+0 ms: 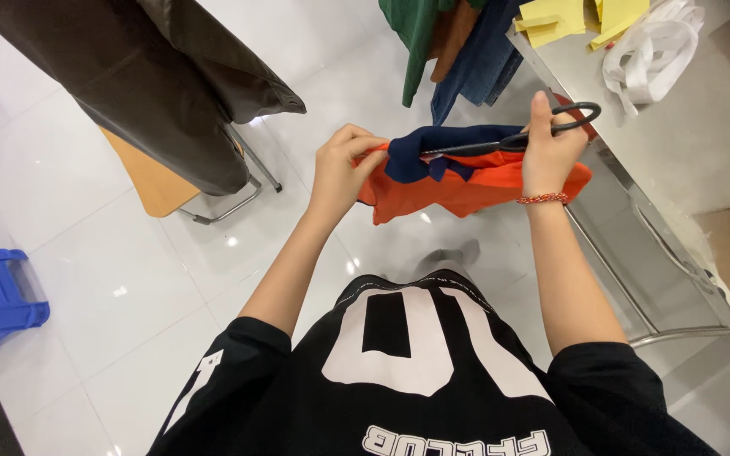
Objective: The person removes a green shirt from a hanger and places it on a clothing rack. They then unpack a red and blue shirt from a plastic bag, place it on a hanger, and hang it on the rack. Finally, they fold a plastic bag and place it into a cardboard box.
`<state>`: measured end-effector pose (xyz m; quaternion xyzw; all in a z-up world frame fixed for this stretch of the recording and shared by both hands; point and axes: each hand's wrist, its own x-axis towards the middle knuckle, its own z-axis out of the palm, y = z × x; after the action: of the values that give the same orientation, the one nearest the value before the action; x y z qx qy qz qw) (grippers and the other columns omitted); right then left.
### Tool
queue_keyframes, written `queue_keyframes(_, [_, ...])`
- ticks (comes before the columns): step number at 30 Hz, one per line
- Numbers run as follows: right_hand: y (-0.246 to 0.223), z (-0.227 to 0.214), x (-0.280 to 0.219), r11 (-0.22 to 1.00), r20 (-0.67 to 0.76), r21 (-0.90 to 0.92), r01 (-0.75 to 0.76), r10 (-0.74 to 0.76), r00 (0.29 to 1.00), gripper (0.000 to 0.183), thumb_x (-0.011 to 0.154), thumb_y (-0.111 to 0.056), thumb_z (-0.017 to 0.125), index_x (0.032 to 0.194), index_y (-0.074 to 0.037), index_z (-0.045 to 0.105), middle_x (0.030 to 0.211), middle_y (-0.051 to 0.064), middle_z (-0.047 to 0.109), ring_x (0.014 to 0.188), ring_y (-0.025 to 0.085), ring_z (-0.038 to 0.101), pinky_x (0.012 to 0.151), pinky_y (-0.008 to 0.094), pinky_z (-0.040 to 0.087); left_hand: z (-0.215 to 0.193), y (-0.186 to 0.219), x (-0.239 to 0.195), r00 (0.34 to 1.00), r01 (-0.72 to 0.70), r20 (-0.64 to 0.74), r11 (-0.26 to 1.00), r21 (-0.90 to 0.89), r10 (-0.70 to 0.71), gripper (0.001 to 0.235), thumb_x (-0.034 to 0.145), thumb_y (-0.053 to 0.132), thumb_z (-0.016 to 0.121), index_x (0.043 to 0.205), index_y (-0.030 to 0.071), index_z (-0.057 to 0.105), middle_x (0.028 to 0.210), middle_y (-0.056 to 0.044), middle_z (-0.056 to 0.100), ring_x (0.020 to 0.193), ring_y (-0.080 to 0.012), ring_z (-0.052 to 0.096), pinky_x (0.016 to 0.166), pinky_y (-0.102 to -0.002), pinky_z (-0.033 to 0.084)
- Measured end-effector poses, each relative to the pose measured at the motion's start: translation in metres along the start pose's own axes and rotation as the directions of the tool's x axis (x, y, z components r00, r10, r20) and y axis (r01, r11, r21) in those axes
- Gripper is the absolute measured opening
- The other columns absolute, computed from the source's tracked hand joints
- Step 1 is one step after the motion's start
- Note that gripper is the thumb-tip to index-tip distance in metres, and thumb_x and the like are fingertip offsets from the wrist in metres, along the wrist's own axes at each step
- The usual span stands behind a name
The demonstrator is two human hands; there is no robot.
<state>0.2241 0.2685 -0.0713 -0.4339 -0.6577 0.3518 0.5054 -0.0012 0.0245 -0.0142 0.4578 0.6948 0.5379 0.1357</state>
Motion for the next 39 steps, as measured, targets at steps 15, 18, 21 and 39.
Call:
queue_keyframes(15, [-0.110,0.007,-0.014,0.991,0.548,0.117,-0.057,-0.017,0.837,0.015,0.108,-0.021,0.082,0.103,-0.008,0.080,0.083,0.003,0.074,0.079,0.007,0.063,0.072,0.023,0.048,0.041,-0.021,-0.003,0.977,-0.097,0.212,0.932,0.348,0.023,0.034,0.105,0.012,0.061,0.137,0.020,0.065,0.121,0.000,0.070,0.120,-0.0225,0.061,0.107,-0.044,0.042])
queue_keyframes(18, [-0.119,-0.005,-0.021,0.981,0.636,0.127,-0.146,0.032,0.771,0.009,0.105,-0.014,0.081,0.108,-0.007,0.077,0.086,0.003,0.072,0.083,0.008,0.065,0.077,0.024,0.052,0.040,-0.023,-0.012,0.966,-0.130,0.256,0.909,0.396,0.026,0.042,0.094,0.013,0.071,0.135,0.014,0.063,0.112,-0.003,0.060,0.111,-0.0237,0.053,0.097,-0.041,0.040])
queue_keyframes(21, [-0.124,-0.032,-0.024,0.936,0.837,0.191,-0.297,0.004,0.548,0.022,0.102,-0.003,0.070,0.124,-0.003,0.073,0.108,0.007,0.077,0.107,0.010,0.070,0.097,0.028,0.059,0.033,-0.049,-0.020,0.982,-0.184,0.103,0.896,0.404,0.155,0.033,0.081,0.011,0.085,0.110,0.015,0.069,0.091,0.000,0.060,0.096,-0.0235,0.060,0.087,-0.037,0.043])
queue_keyframes(39, [0.163,-0.030,-0.085,0.623,0.778,-0.478,-0.619,0.628,0.031,0.065,0.100,-0.050,0.077,0.139,0.001,0.069,0.136,0.033,0.065,0.113,0.042,0.070,0.094,0.054,0.057,-0.043,-0.110,-0.030,0.958,-0.120,-0.206,0.934,0.337,0.197,0.026,0.089,0.008,0.092,0.088,0.016,0.067,0.078,0.003,0.055,0.080,-0.0188,0.057,0.081,-0.031,0.042])
